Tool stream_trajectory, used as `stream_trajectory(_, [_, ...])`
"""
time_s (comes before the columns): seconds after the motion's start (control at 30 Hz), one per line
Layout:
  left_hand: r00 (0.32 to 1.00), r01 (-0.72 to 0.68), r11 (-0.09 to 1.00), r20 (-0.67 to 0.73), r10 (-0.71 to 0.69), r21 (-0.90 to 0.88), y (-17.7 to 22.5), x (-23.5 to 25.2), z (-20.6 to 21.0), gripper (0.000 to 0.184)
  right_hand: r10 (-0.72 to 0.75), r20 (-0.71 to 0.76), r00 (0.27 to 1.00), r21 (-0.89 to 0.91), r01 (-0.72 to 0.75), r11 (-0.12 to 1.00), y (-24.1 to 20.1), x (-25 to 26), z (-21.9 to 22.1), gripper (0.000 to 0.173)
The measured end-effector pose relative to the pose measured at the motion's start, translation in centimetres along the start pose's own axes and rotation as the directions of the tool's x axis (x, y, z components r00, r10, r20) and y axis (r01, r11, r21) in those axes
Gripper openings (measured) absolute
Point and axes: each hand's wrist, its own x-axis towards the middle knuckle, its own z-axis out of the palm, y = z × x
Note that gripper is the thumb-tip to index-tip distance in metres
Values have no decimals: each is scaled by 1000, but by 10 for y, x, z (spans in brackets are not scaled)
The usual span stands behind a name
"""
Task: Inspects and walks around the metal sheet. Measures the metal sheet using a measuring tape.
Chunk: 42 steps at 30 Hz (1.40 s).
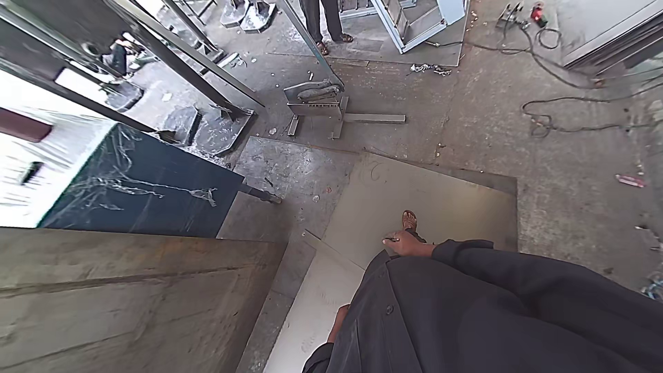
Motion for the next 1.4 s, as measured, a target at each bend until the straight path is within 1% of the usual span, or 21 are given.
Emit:
stream_trajectory(0.07, [996,-94,994,6,94,-57,17,-25,-3,32,0,-4,1000,11,0,1000,1,-1,0,39])
stream_trajectory(0.17, [992,-126,992,-14,125,-32,16,-31,-2,31,-4,-6,1000,13,4,1000,0,-2,1,39])
stream_trajectory(0.33, [995,-85,996,-42,86,24,21,-29,1,32,4,-1,1000,11,-4,1000,2,-2,1,39])
stream_trajectory(0.47, [995,-73,995,-56,77,66,4,-14,8,33,9,2,1000,14,-9,1000,3,-2,2,39])
stream_trajectory(0.63, [998,38,989,-63,-30,140,-1,2,9,35,19,-1,1000,11,-19,1000,4,-1,2,40])
stream_trajectory(0.73, [989,144,974,-49,-137,175,11,2,3,36,16,7,1000,1,-16,1000,5,0,2,40])
stream_trajectory(0.8, [983,181,959,-44,-176,217,11,5,3,37,6,7,1000,-4,-6,1000,6,1,3,41])
stream_trajectory(0.97, [990,140,970,-34,-136,201,-4,17,4,37,12,9,1000,8,-12,1000,3,-1,2,41])
stream_trajectory(1.13, [990,142,974,-36,-138,175,0,15,-2,34,30,21,999,13,-30,999,3,1,3,40])
stream_trajectory(1.23, [989,146,974,-28,-143,176,-10,24,0,34,29,18,999,19,-30,999,4,1,2,39])
stream_trajectory(1.4, [992,124,984,-13,-123,128,-5,18,-3,34,28,2,1000,-11,-28,1000,4,-2,2,38])
